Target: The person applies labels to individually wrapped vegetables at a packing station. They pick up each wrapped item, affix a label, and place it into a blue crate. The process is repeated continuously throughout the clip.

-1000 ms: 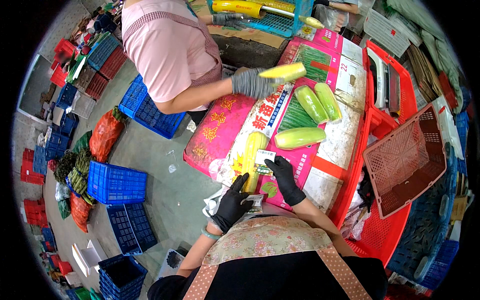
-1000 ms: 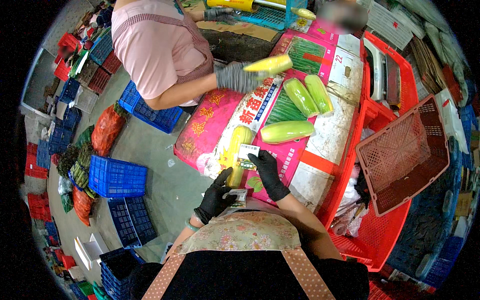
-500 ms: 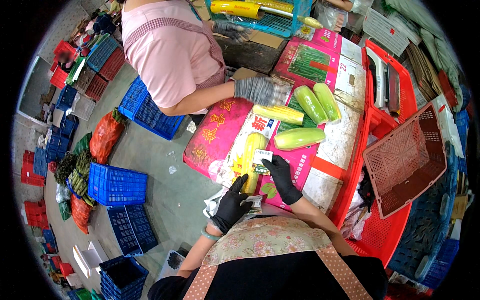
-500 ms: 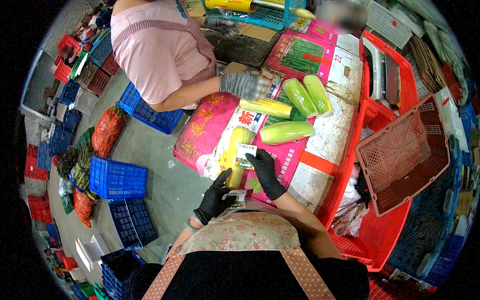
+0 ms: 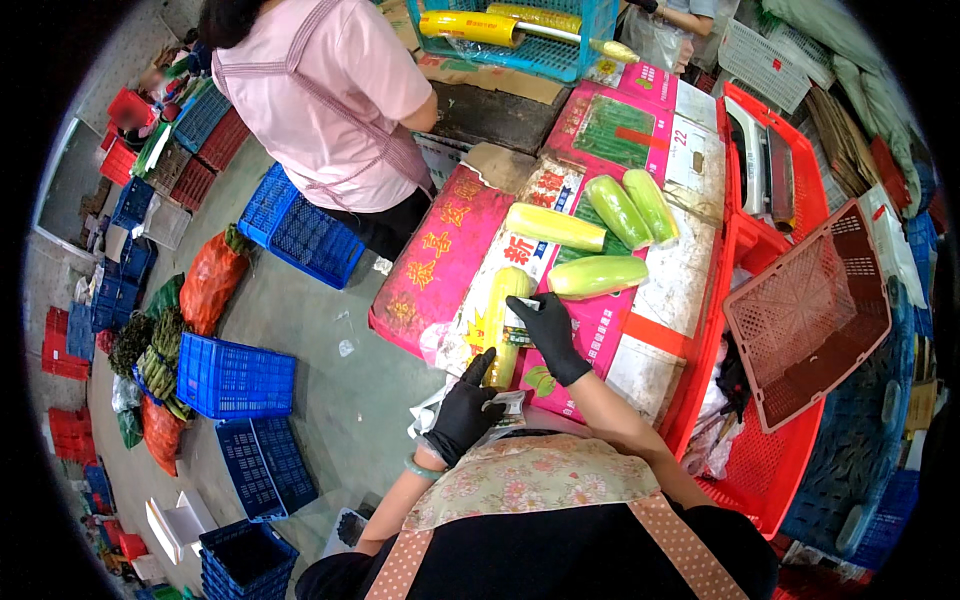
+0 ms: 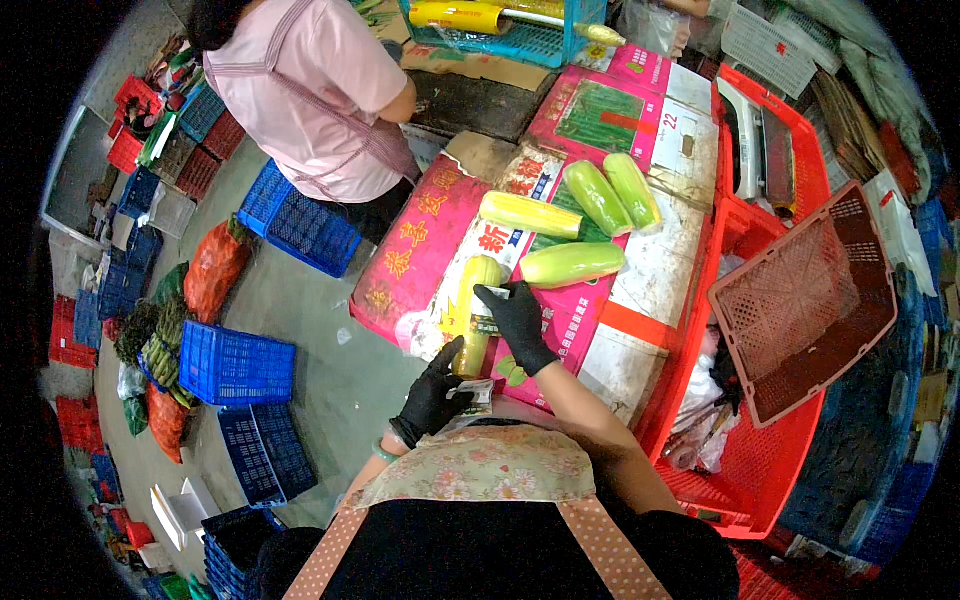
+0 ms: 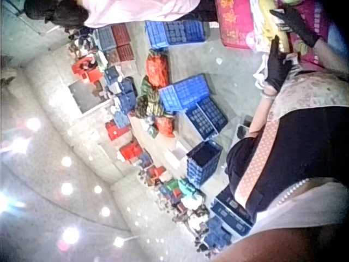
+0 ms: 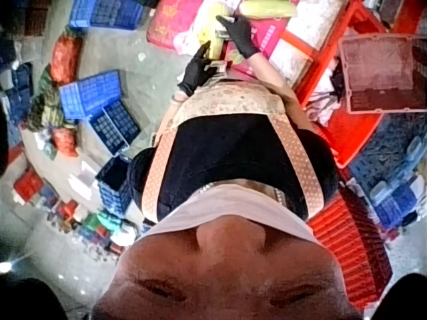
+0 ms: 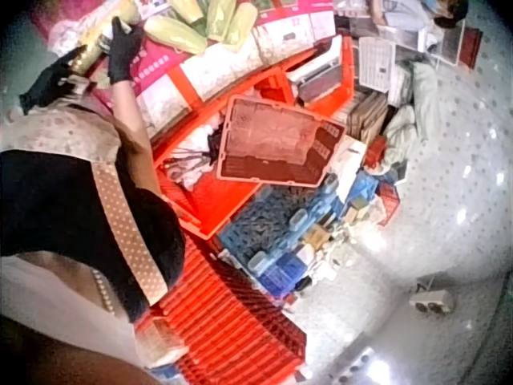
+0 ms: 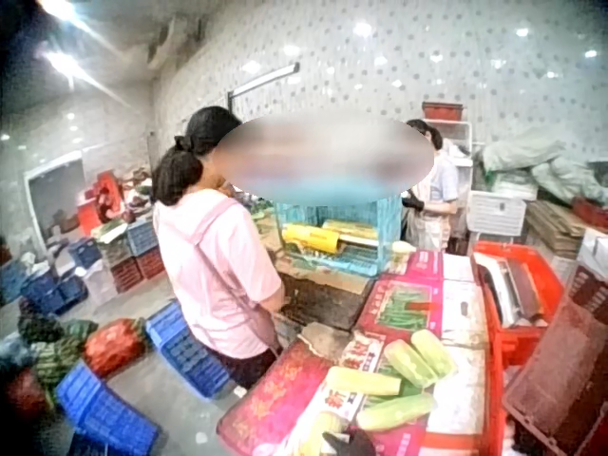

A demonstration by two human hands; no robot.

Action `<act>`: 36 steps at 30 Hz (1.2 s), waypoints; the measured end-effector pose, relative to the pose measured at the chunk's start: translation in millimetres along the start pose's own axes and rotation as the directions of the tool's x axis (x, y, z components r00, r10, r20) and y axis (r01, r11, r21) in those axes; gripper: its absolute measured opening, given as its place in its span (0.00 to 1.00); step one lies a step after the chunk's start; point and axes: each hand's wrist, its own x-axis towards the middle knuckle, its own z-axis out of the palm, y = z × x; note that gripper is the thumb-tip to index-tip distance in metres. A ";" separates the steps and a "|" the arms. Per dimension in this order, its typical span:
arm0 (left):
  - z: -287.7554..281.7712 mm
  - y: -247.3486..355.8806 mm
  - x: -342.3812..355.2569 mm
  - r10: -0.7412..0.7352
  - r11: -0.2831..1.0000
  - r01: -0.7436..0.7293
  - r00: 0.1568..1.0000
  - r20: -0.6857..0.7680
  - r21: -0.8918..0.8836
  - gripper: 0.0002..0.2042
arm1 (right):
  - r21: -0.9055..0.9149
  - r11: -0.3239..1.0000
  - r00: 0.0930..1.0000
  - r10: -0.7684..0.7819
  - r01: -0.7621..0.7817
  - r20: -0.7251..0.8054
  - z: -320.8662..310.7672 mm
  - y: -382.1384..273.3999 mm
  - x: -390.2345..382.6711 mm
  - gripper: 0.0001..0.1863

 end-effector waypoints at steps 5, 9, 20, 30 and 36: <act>-3.4 0.6 0.2 0.019 0.998 -0.018 1.000 -0.014 0.060 0.12 | -0.099 0.995 1.000 0.025 -0.026 -0.008 6.0 8.7 20.2 0.30; -7.3 4.7 -2.8 -0.040 0.998 0.040 0.999 -0.009 0.048 0.12 | 0.025 1.000 1.000 0.000 -0.001 0.027 2.3 3.7 6.0 0.23; -6.4 -14.9 -4.1 -0.082 0.996 0.085 0.994 -0.072 0.029 0.10 | -0.144 0.942 0.916 -0.329 0.303 -0.227 -5.0 7.0 -29.7 0.22; -10.7 -34.1 -96.4 -0.332 0.901 0.278 0.936 -0.116 -0.332 0.31 | -0.071 0.912 0.913 -0.407 0.403 -0.038 87.3 58.0 -29.3 0.36; -23.6 -34.1 -263.8 -0.371 0.926 0.334 0.712 -0.596 -0.177 0.26 | -0.069 0.865 0.777 -0.409 0.498 0.478 165.1 50.3 -108.9 0.33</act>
